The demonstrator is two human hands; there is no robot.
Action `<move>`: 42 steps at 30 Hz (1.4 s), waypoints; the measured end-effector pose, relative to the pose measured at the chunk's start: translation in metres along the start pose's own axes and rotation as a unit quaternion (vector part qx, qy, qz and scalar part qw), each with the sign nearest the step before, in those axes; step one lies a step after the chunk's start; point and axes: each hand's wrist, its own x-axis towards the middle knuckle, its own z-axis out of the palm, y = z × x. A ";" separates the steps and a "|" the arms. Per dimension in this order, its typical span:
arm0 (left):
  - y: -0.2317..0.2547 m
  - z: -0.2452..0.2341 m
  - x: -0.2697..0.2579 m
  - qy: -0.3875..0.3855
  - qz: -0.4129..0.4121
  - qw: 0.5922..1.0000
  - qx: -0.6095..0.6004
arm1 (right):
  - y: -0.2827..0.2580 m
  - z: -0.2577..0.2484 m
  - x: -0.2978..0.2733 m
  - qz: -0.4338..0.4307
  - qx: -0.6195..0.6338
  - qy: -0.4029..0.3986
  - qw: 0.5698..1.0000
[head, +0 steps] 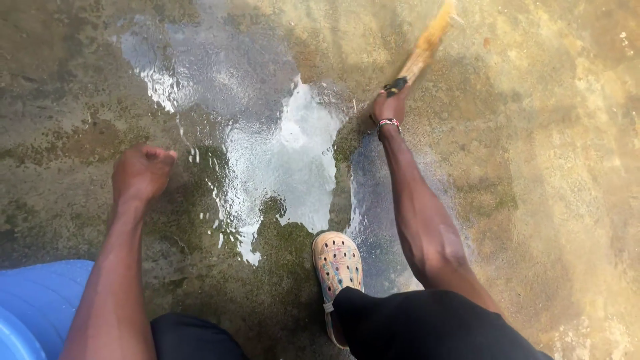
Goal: Scrubbing an outdoor concrete floor using water from a bucket and a hand-held broom.
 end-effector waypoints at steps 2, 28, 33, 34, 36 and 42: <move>-0.002 -0.005 0.000 0.000 0.002 1.000 0.001 | 0.010 0.008 0.005 -0.047 -0.018 0.081 0.995; 0.001 0.068 0.039 0.060 0.032 0.997 -0.038 | -0.033 -0.037 -0.277 -0.386 -0.172 -0.323 0.847; 0.042 0.047 0.026 0.056 -0.035 0.998 -0.022 | -0.063 -0.073 -0.262 -0.376 -0.280 -0.362 0.806; 0.032 0.049 0.040 0.063 -0.038 0.997 -0.020 | -0.049 -0.069 -0.242 -0.382 -0.275 -0.364 0.804; 0.005 0.051 0.062 0.112 0.033 0.993 -0.006 | -0.023 -0.059 -0.202 -0.307 -0.262 -0.230 0.885; -0.007 0.028 0.031 0.211 -0.046 0.975 -0.056 | -0.050 -0.071 -0.259 -0.241 -0.201 -0.242 0.918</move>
